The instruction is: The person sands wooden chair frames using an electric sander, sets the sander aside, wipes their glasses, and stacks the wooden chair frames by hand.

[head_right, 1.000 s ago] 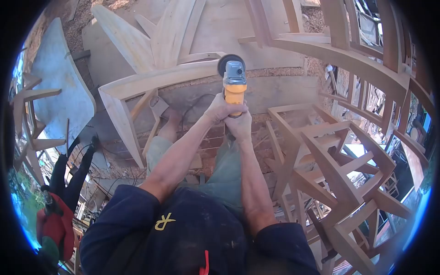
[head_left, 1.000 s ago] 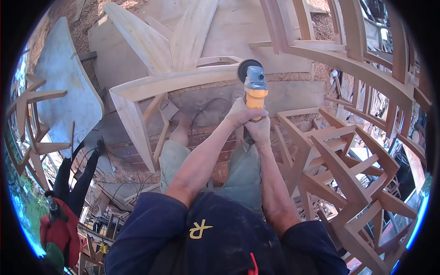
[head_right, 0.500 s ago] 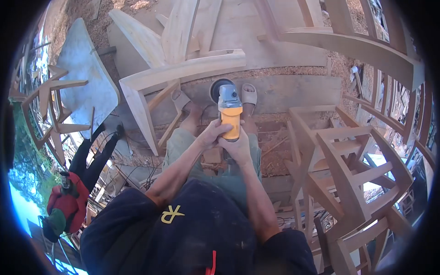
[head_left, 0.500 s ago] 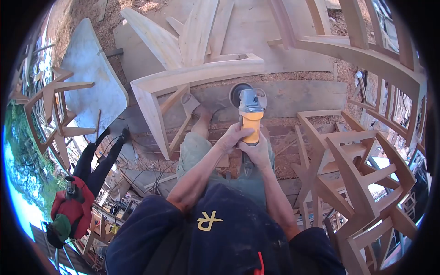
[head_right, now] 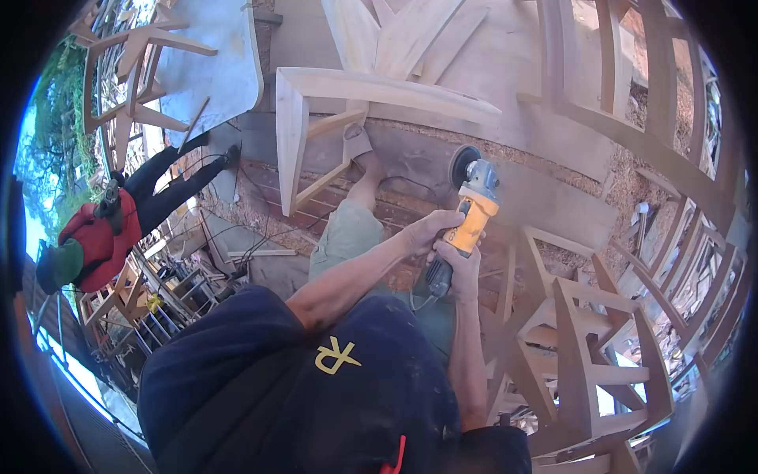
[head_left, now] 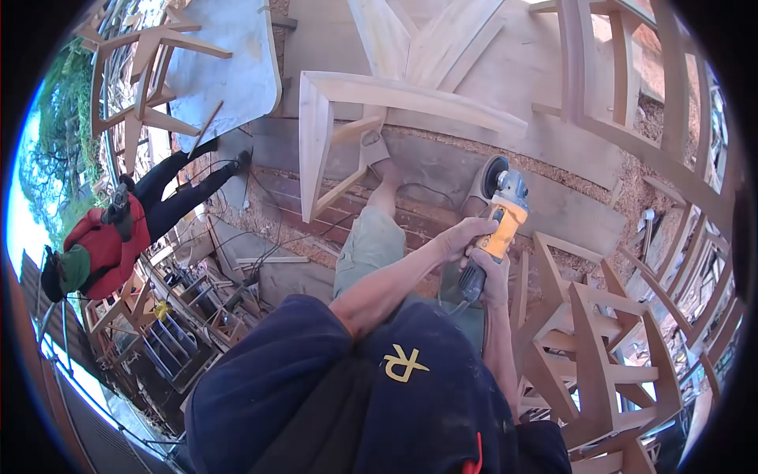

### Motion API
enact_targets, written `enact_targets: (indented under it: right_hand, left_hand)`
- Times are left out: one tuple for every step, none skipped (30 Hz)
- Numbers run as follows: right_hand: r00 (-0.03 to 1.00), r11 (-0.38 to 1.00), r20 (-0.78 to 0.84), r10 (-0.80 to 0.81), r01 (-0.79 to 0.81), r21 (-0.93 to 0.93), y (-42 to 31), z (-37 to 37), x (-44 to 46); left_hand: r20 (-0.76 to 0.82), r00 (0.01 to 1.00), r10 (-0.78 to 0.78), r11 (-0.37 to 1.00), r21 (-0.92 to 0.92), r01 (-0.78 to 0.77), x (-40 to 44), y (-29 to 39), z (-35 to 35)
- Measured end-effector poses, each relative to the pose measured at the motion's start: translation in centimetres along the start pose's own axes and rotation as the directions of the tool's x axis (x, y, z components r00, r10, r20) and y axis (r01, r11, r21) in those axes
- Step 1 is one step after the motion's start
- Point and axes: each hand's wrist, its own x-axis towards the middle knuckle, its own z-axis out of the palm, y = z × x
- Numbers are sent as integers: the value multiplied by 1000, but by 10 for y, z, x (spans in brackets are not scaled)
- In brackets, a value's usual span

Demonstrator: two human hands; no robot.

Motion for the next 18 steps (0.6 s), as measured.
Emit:
enact_targets:
  right_hand:
    - [1000,1000,-5,-23,23,3,-3,-3,0]
    - [1000,1000,-3,-21,21,-20,-7,-3,-1]
    - [1000,999,-1,-24,24,-31,-9,-6,-3]
    - [1000,999,3,-25,25,-40,-9,-9,-5]
    - [1000,998,10,-26,27,-49,-11,-10,-5]
    - [1000,998,3,-18,18,-54,-14,-10,-8]
    - [1000,998,-3,-22,22,-55,-15,-11,-9]
    - [1000,998,-9,-25,25,-56,-15,-12,-9]
    - [1000,998,-13,-27,26,-56,-14,-13,-9]
    - [1000,998,-14,-22,21,-67,-15,-16,-8]
    - [1000,997,-13,-15,14,-77,-15,-18,-7]
    - [1000,996,-14,-4,3,-87,-15,-19,-7]
    - [1000,997,-30,-2,0,-77,-15,-19,-8]
    - [999,998,-45,-3,0,-68,-17,-18,-8]
    - [998,998,-60,-6,3,-61,-19,-18,-6]
    - [998,998,-57,11,-14,-66,-20,-22,-3]
    - [998,997,-53,34,-37,-72,-20,-30,0]
    - [997,995,-45,63,-66,-78,-21,-34,-1]
  left_hand:
    - [7,1000,30,1000,-5,-30,4,0,6]
    - [17,1000,10,1000,-18,-10,5,-1,5]
    - [16,1000,22,999,-25,-21,6,-4,7]
    - [12,999,33,999,-31,-33,6,-8,8]
    - [3,999,39,999,-32,-39,7,-8,13]
    - [-5,999,45,998,-33,-45,7,-9,16]
    - [-19,999,42,999,-33,-42,6,-11,20]
    - [-33,999,39,999,-31,-40,6,-12,23]
    - [-4,1000,9,1000,3,-9,3,-10,22]
    - [24,1000,-20,999,41,19,-1,-5,19]
    - [49,998,-49,996,78,45,-4,-3,15]
    - [43,998,-43,996,85,40,-7,-3,13]
    - [36,999,-38,995,90,35,-11,-3,11]
    - [31,999,-31,995,97,28,-14,-2,8]
    - [-93,996,14,994,113,-3,-17,0,5]
    - [-216,974,61,991,129,-33,-22,2,0]
    - [-341,934,106,988,144,-60,-29,4,-7]
    - [-405,906,122,982,185,-49,-38,8,-21]
